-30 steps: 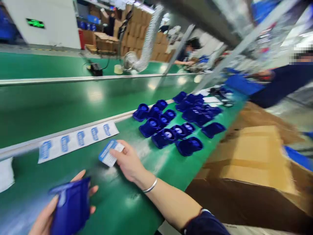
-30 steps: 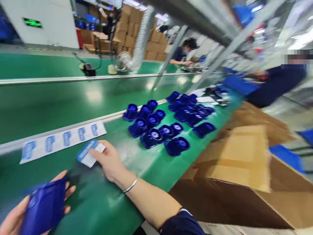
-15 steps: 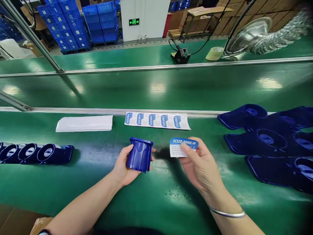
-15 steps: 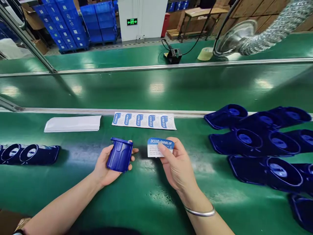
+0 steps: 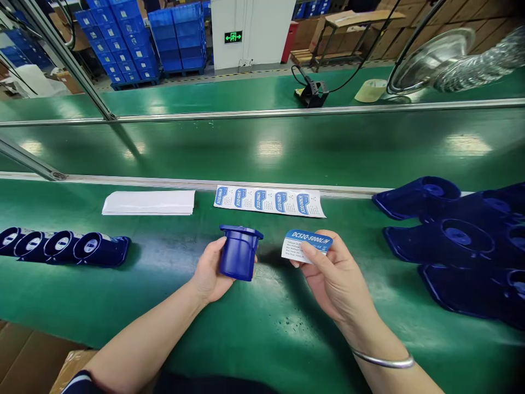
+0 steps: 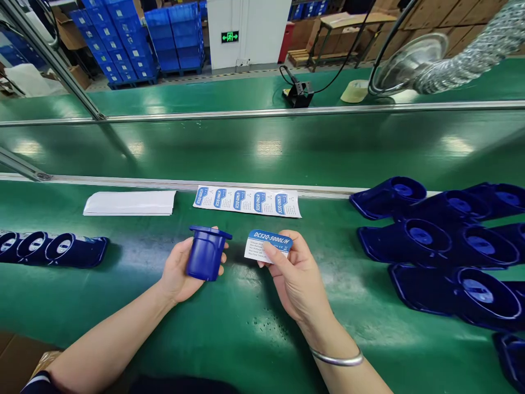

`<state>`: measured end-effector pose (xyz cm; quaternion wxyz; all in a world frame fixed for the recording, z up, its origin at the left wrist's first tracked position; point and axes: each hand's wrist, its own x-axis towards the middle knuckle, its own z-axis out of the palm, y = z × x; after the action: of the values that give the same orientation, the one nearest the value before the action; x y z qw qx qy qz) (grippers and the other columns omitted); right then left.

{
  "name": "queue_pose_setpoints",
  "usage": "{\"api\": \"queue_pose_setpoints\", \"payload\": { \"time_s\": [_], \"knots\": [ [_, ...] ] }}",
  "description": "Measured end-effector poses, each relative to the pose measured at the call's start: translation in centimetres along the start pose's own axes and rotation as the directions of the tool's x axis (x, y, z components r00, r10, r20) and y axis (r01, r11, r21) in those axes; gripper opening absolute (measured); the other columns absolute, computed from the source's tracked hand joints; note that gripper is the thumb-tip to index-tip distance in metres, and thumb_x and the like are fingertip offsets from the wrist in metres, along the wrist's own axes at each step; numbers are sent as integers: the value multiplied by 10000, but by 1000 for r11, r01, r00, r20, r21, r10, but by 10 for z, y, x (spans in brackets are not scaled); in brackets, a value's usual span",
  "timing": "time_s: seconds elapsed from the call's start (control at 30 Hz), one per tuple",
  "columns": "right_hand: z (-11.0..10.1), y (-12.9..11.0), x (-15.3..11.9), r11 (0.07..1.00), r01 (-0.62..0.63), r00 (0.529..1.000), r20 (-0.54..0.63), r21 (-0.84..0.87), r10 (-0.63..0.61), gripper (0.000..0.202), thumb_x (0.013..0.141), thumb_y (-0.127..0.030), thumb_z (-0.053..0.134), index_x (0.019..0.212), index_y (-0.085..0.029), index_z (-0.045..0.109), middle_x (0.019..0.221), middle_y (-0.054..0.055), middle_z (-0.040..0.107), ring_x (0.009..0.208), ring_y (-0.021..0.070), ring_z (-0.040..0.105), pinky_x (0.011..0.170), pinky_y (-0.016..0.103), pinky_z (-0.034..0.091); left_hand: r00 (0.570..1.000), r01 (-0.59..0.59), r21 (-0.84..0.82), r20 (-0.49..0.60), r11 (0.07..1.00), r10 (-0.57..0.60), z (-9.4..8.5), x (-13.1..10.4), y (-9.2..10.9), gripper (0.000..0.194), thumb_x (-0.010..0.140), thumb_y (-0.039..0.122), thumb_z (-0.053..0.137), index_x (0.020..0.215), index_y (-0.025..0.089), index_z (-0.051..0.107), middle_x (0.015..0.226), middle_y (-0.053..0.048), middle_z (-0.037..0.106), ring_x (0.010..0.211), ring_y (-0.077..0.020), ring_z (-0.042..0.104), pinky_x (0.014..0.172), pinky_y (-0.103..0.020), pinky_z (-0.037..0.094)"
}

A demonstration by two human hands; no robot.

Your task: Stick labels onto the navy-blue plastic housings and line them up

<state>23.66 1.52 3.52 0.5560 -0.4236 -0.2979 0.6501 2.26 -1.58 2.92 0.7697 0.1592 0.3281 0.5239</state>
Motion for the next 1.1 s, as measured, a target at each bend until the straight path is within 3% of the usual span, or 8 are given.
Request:
{"api": "queue_pose_setpoints", "payload": {
  "time_s": [0.1,0.23,0.4,0.6,0.77,0.93,1.1],
  "knots": [
    [0,0,-2,1000,11,1000,-6,-10,-11,390,693,-339,932,905,-293,608,753,-45,673,644,138,636,566,245,537,999,27,31,-18,999,-26,-3,0,-3,461,879,442,704,1247,170,649,1208,-150,702,993,-255,684,841,-382,546],
    [1,-1,-5,1000,-3,1000,4,-21,3,410,690,-335,935,956,-305,624,769,-43,677,648,130,626,570,231,523,995,43,48,-96,998,-38,-6,0,-8,520,759,403,854,1174,143,677,1102,-129,735,962,-228,687,915,-367,520],
    [1,0,-10,995,-77,996,45,-66,80,327,691,-392,930,860,-234,698,768,3,679,662,132,619,610,255,532,989,68,87,-137,994,-56,-1,-2,-9,556,841,480,765,1279,175,608,1171,-140,715,985,-243,694,886,-385,539],
    [3,-1,-17,990,-108,983,137,-89,120,343,738,-425,896,804,-256,605,733,-13,677,605,140,613,553,264,489,994,48,193,-109,980,-27,6,-4,-7,564,819,385,801,1317,223,591,1315,-125,659,1142,-273,643,885,-368,542],
    [8,-1,-21,985,-136,976,156,-110,152,374,725,-402,907,860,-265,586,757,-23,675,600,131,588,563,269,493,997,-3,272,-73,962,24,10,-5,-9,592,824,420,804,1342,221,599,1357,-127,646,1293,-348,569,991,-434,510],
    [10,1,-26,981,-142,972,168,-135,164,359,733,-357,909,876,-253,596,772,-30,661,620,116,567,581,246,486,994,-21,310,-94,951,53,12,-7,-15,774,833,362,811,1508,291,439,1514,-82,541,1413,-309,477,1143,-438,416],
    [10,6,-32,966,-163,964,175,-199,199,340,750,-347,902,929,-242,633,740,-39,634,626,113,555,597,238,484,995,-28,339,-80,940,59,8,-8,-22,832,852,394,790,1556,289,358,1541,-92,512,1408,-305,484,1164,-446,398]
  ]
}}
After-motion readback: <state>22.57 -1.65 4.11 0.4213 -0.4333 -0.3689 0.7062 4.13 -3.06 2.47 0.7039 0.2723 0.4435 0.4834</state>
